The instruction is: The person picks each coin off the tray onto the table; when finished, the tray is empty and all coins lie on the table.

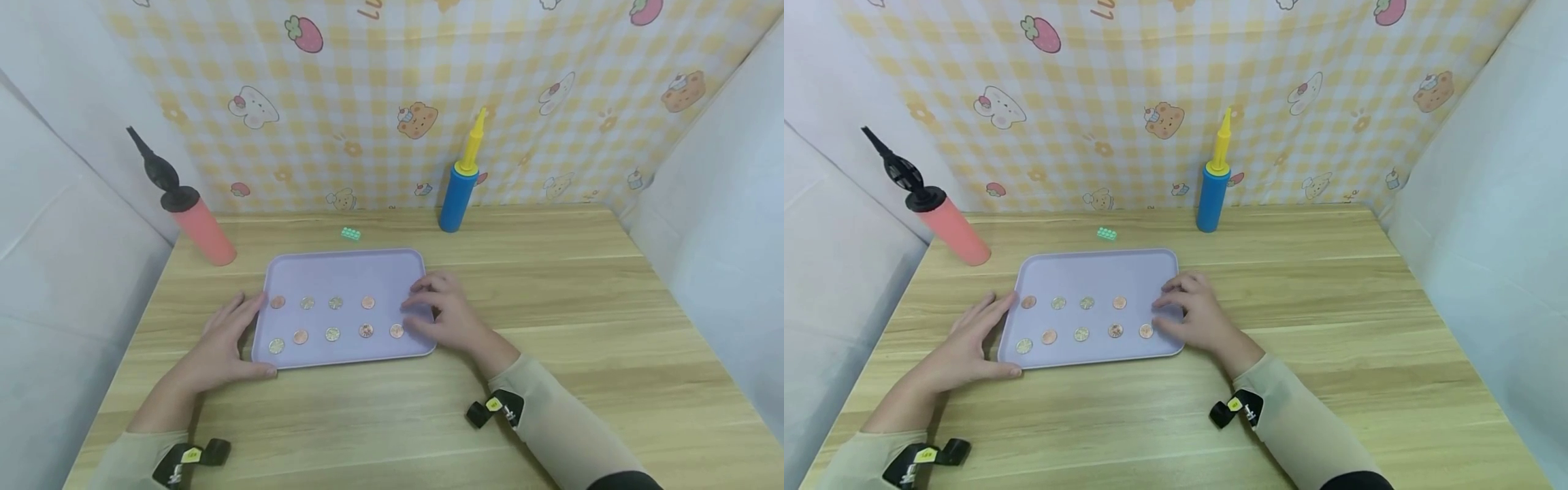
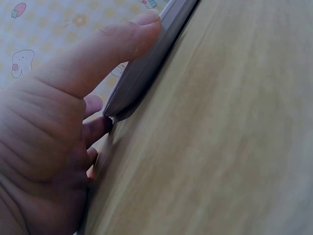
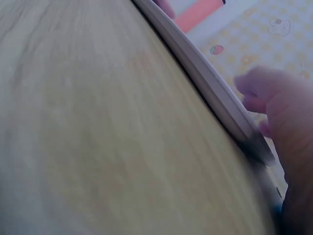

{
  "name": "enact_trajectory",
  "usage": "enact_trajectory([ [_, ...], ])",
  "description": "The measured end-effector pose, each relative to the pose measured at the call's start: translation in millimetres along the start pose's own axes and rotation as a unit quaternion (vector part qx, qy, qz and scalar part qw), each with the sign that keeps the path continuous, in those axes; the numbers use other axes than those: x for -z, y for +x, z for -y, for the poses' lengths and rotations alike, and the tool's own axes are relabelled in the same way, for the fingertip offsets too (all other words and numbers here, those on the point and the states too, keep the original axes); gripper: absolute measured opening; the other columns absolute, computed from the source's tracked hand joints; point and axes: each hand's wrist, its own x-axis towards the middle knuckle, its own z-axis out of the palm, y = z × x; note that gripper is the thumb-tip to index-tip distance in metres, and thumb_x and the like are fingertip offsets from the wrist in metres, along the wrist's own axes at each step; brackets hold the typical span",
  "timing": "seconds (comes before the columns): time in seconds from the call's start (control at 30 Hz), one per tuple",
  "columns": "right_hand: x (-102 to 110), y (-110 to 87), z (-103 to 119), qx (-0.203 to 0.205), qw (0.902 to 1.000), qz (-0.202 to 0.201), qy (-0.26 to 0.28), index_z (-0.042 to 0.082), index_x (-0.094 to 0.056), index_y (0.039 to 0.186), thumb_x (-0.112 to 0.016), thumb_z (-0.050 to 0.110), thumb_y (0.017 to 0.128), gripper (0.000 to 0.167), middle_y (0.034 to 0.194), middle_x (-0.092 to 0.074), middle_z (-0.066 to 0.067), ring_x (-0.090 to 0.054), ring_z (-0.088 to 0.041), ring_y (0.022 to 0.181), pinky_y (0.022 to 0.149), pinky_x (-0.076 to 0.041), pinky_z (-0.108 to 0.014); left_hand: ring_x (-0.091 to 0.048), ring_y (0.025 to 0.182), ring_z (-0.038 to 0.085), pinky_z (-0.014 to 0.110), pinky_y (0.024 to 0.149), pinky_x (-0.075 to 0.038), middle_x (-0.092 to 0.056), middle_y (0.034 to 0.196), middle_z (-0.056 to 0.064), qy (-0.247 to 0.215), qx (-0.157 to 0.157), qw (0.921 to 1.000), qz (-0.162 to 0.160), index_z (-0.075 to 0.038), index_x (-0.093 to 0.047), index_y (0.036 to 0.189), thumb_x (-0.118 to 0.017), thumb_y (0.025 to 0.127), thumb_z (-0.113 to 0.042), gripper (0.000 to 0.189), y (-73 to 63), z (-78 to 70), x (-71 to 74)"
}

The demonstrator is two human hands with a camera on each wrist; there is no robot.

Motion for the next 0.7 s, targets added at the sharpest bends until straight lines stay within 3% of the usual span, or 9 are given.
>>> enact_trajectory([
  [0.2,-4.3,-2.6,10.5,0.02,0.9982,0.056,-0.01,0.025,-0.085,0.1,-0.09,0.036,0.082,0.021,0.121,-0.071,0.0,-0.051,-0.025,0.126,0.112,-0.033,-0.054,-0.01,0.156,0.059,0.078,0.12,0.0,-0.029,0.169,0.029,0.002,-0.001,1.0,-0.001,-0.008,-0.025,0.17,-0.102,0.063,-0.046,0.137,1.0,0.3,-0.5],
  [0.47,-8.4,-3.1,16.1,-0.012,0.9966,0.077,-0.027,0.027,-0.085,0.099,-0.09,0.033,0.085,0.016,0.125,-0.07,0.001,-0.048,-0.026,0.129,0.116,-0.028,-0.056,-0.01,0.156,0.059,0.077,0.12,0.001,-0.028,0.169,0.03,0.004,-0.001,1.0,0.0,-0.008,-0.025,0.17,-0.102,0.063,-0.046,0.137,0.7,0.6,-0.6],
  [0.7,-4.7,-0.7,21.2,-0.053,0.9899,0.131,-0.015,0.029,-0.078,0.101,-0.085,0.031,0.091,0.012,0.138,-0.064,0.0,-0.04,-0.028,0.141,0.121,-0.019,-0.06,-0.009,0.156,0.06,0.077,0.121,0.001,-0.029,0.17,0.029,0.003,-0.003,1.0,-0.001,-0.009,-0.025,0.17,-0.102,0.063,-0.046,0.137,0.1,1.9,-0.7],
])
